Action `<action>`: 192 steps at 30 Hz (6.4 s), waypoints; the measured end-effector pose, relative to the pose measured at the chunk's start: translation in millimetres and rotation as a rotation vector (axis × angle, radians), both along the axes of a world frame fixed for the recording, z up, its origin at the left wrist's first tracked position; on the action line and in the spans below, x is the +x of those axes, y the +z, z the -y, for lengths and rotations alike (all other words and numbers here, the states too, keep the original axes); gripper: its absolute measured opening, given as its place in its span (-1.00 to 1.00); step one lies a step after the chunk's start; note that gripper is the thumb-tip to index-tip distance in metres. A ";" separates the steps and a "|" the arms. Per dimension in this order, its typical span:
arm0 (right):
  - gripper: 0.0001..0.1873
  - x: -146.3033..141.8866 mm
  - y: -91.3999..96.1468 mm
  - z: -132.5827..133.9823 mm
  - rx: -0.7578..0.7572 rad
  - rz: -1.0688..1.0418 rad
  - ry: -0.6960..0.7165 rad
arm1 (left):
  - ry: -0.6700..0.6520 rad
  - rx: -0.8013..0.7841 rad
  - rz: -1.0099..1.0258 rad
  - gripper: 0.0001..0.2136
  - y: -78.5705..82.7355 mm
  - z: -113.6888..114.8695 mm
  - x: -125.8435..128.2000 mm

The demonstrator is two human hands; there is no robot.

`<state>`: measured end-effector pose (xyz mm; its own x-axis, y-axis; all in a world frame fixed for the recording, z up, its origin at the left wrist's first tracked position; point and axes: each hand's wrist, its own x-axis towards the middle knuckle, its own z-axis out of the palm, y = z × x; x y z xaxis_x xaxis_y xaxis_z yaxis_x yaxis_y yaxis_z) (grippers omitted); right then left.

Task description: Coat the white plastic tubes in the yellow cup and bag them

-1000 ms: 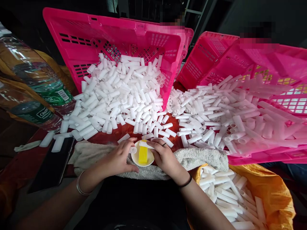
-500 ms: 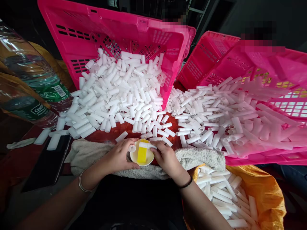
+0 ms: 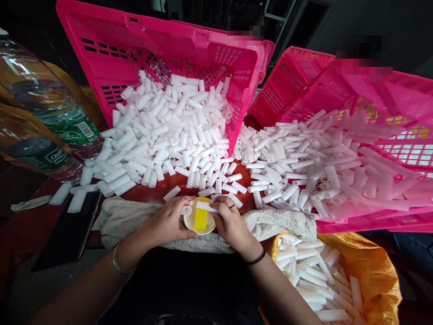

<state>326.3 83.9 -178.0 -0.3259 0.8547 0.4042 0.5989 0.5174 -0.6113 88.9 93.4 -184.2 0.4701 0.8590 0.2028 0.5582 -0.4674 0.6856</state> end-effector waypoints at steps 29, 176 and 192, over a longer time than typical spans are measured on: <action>-0.84 0.1 62.9 39.6 -0.117 -0.299 -0.025 | -0.116 0.315 -0.145 -0.79 62.9 10.3 2.1; -0.57 150.6 50.4 145.6 -0.182 0.442 -1.013 | -0.119 0.435 0.068 -0.45 34.3 81.3 54.8; -0.79 165.6 -73.6 112.6 -0.266 0.189 -0.671 | -0.435 0.383 -0.512 -0.69 8.3 15.1 238.3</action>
